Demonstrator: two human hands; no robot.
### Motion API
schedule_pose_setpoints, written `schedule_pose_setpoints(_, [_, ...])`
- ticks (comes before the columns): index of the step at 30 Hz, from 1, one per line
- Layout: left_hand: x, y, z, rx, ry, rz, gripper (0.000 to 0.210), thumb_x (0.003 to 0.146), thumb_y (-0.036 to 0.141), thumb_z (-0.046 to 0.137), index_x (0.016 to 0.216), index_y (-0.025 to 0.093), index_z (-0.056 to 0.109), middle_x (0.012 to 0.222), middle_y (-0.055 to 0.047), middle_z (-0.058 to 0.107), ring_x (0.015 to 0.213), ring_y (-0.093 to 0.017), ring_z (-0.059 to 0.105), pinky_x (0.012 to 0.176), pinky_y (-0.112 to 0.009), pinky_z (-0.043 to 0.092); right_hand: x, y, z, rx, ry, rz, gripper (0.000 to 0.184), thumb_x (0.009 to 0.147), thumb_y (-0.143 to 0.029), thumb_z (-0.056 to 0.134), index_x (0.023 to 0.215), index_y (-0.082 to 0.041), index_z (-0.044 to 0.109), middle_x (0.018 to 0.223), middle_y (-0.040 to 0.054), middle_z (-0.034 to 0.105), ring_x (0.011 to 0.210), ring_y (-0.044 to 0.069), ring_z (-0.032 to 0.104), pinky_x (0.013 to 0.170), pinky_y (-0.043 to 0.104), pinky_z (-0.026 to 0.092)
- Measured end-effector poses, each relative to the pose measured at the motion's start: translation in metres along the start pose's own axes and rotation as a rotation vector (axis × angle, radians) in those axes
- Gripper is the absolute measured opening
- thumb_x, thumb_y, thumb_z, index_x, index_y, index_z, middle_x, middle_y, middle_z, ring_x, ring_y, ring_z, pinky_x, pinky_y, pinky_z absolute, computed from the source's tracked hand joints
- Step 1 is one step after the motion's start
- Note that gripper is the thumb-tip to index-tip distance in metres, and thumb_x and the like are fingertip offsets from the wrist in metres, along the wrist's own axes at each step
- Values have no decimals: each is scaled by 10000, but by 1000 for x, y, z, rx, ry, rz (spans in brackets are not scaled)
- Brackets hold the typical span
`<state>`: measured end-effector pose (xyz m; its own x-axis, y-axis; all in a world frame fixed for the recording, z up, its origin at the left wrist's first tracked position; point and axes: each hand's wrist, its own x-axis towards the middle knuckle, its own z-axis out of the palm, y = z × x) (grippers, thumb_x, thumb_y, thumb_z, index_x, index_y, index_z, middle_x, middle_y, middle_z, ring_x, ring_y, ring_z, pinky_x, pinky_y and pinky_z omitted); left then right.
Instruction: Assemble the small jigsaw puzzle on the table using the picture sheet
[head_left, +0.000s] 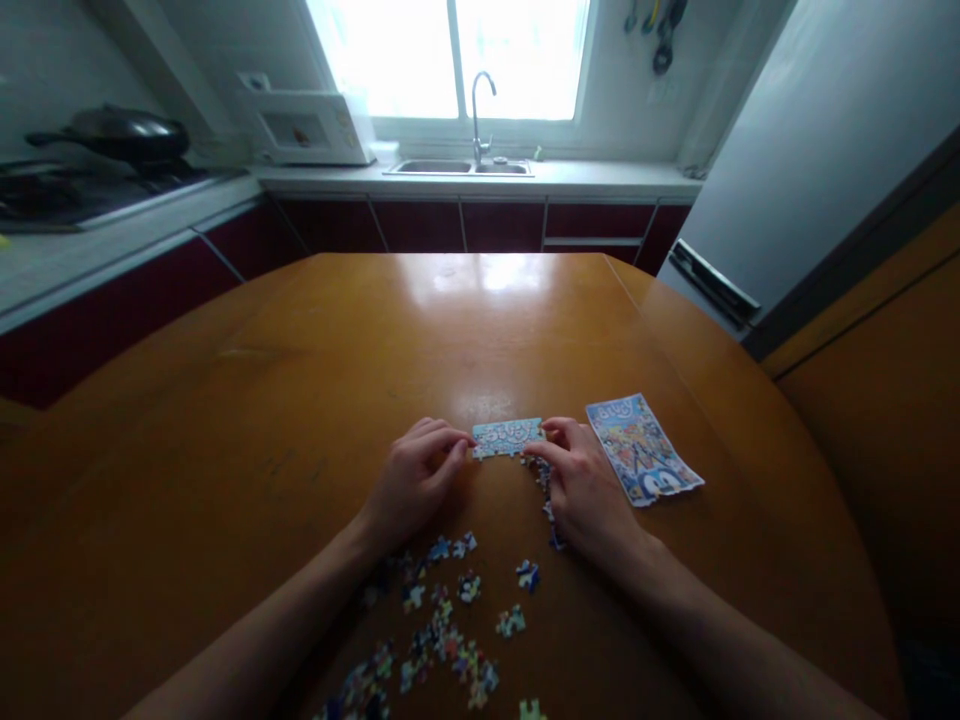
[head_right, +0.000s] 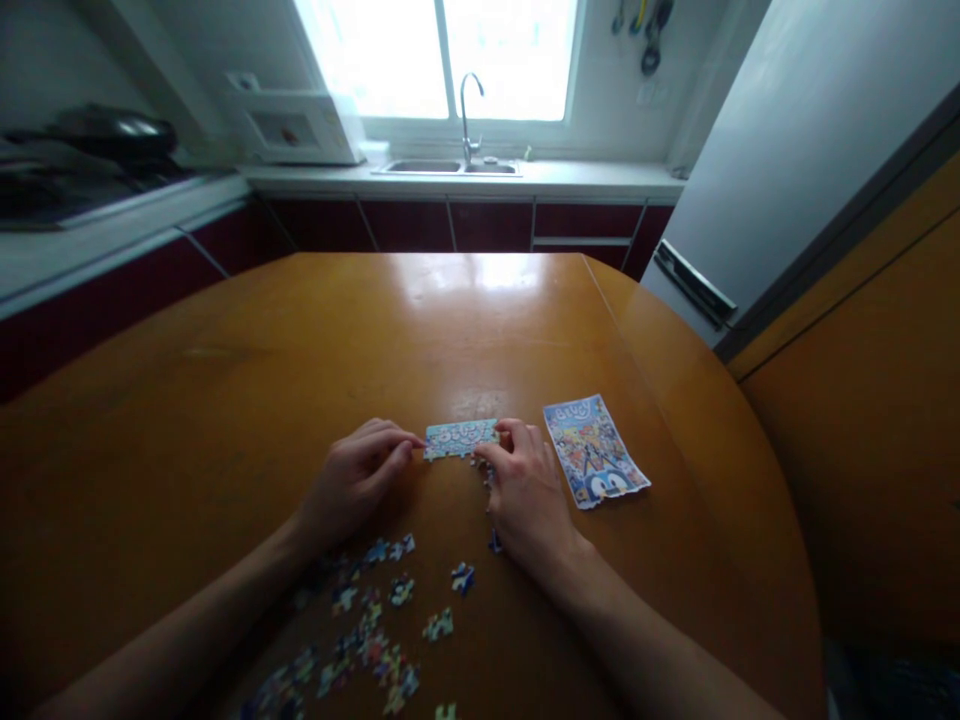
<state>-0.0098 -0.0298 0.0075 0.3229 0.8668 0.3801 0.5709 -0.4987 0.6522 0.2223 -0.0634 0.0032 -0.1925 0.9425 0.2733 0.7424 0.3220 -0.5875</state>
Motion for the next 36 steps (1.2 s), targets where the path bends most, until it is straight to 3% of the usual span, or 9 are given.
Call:
schedule_pose_setpoints(7, [1, 2, 1, -28, 26, -12, 206, 929, 252, 548, 847, 183, 724, 809, -46, 686, 790, -170, 603, 707, -299, 471, -1, 6, 3, -48, -2, -31, 443, 802, 13, 452, 1016, -247, 739, 1214, 114, 571, 1103, 277, 520, 894, 486, 488])
schedule_pose_setpoints(14, [3, 1, -2, -176, 135, -206, 219, 905, 273, 553, 818, 164, 722, 726, -19, 683, 656, -132, 592, 587, -240, 449, -2, 12, 5, -14, 16, -66, 415, 813, -9, 458, 995, -244, 746, 1183, 115, 572, 1124, 284, 513, 937, 503, 478])
schedule_pose_setpoints(36, [2, 0, 2, -226, 139, -231, 227, 900, 287, 556, 832, 159, 731, 721, -24, 671, 615, -114, 547, 568, -239, 395, -3, 19, 5, -23, -4, -82, 369, 841, -63, 456, 1013, -221, 742, 1183, 122, 554, 1090, 281, 514, 957, 507, 461])
